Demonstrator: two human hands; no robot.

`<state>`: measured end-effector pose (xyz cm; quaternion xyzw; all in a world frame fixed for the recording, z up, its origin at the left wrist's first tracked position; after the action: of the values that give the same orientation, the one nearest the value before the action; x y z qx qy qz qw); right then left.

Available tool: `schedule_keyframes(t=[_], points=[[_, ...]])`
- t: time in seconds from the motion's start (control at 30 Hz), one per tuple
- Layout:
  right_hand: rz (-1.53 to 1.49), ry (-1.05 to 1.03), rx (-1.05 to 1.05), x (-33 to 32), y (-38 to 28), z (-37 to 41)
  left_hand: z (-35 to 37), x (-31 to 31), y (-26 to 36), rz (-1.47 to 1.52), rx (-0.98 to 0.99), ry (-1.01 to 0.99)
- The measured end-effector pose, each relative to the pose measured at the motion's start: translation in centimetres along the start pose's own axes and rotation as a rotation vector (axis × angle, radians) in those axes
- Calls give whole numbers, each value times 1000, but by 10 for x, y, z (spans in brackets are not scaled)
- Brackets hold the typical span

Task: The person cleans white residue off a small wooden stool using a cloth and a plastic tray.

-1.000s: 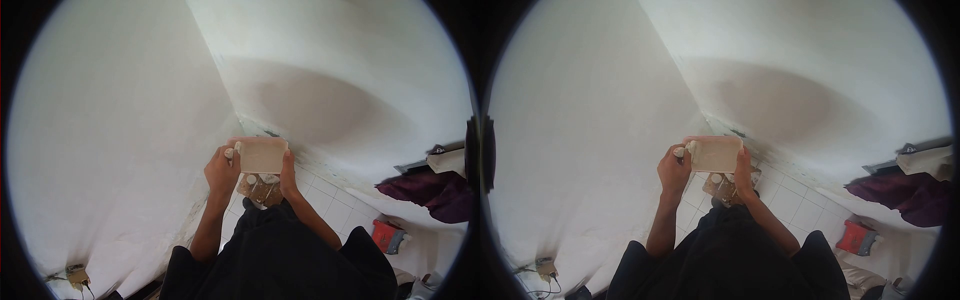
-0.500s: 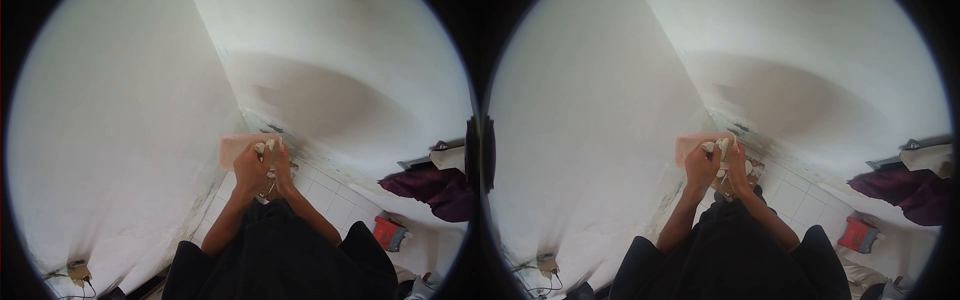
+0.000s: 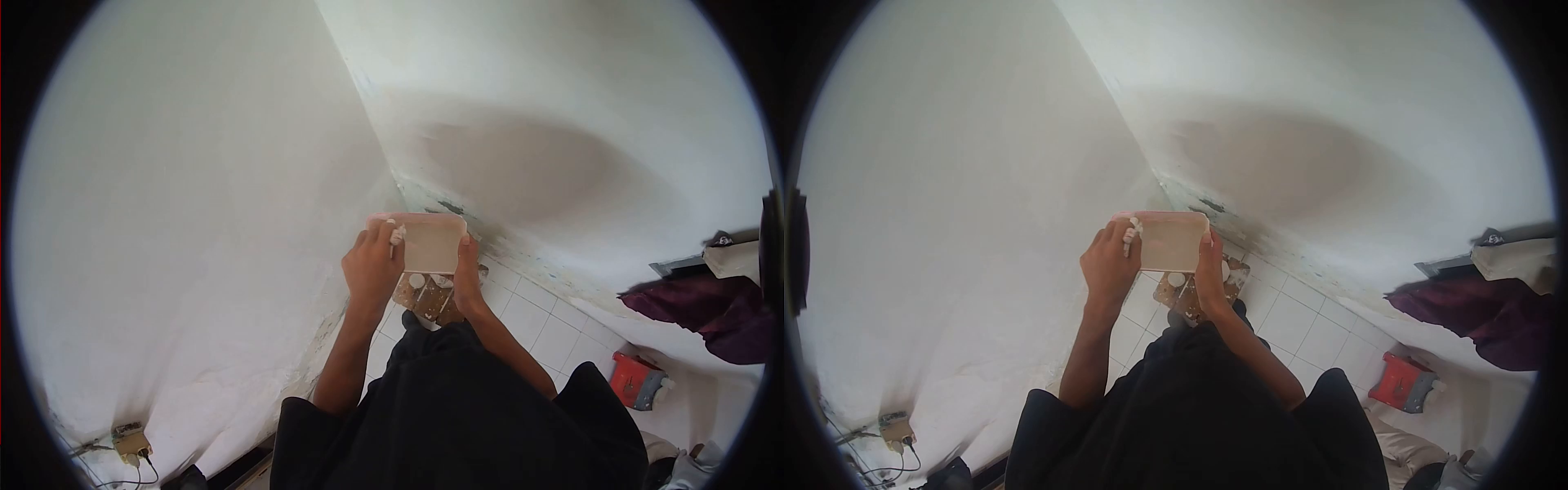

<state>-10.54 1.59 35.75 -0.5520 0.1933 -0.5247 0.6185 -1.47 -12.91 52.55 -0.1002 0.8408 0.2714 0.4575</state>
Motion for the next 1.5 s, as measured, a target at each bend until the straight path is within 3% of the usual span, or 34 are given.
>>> schedule_keyframes(t=[0.17, 0.33, 0.4, 0.53, 0.7, 0.83, 0.93, 1.17, 1.43, 1.5], points=[[-68, -35, 84, 18, -10, 7, 7, 20, 22, 112, 89, -44], [-5, -42, 36, 21, -6, 2, 0, 22, 40, 303, -20, -40], [-102, -68, 63, 23, -7, 1, -2, 23, 32, 473, -250, -88], [-73, -60, 43, 17, -2, 0, 13, 42, 19, 487, -289, -94], [-194, -50, 107, 9, 3, -1, 17, 32, -2, 348, -299, -81], [-112, -12, 45, 1, 15, -8, 7, 13, -22, 196, -255, -90], [-145, -49, 41, 3, 15, -10, -1, -6, -20, 59, -40, 38], [-117, -30, 96, 19, 4, 0, 4, 9, -15, -65, 11, -72], [-30, -60, 78, 20, 17, -10, 12, 32, 31, 254, 1, -52], [-77, -42, 58, 21, 10, -6, 13, 37, 33, 422, -151, -88]])
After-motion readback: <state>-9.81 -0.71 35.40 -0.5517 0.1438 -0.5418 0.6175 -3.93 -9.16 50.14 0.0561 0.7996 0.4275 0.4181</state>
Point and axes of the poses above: each hand's wrist, its own z-axis away from the middle knuckle, its own x-axis out of the palm, y = z × x, the point moved 7 cm from there along -z, towards the middle knuckle, and after that the axes turned 3 degrees about -z, right-handed, at the moved point
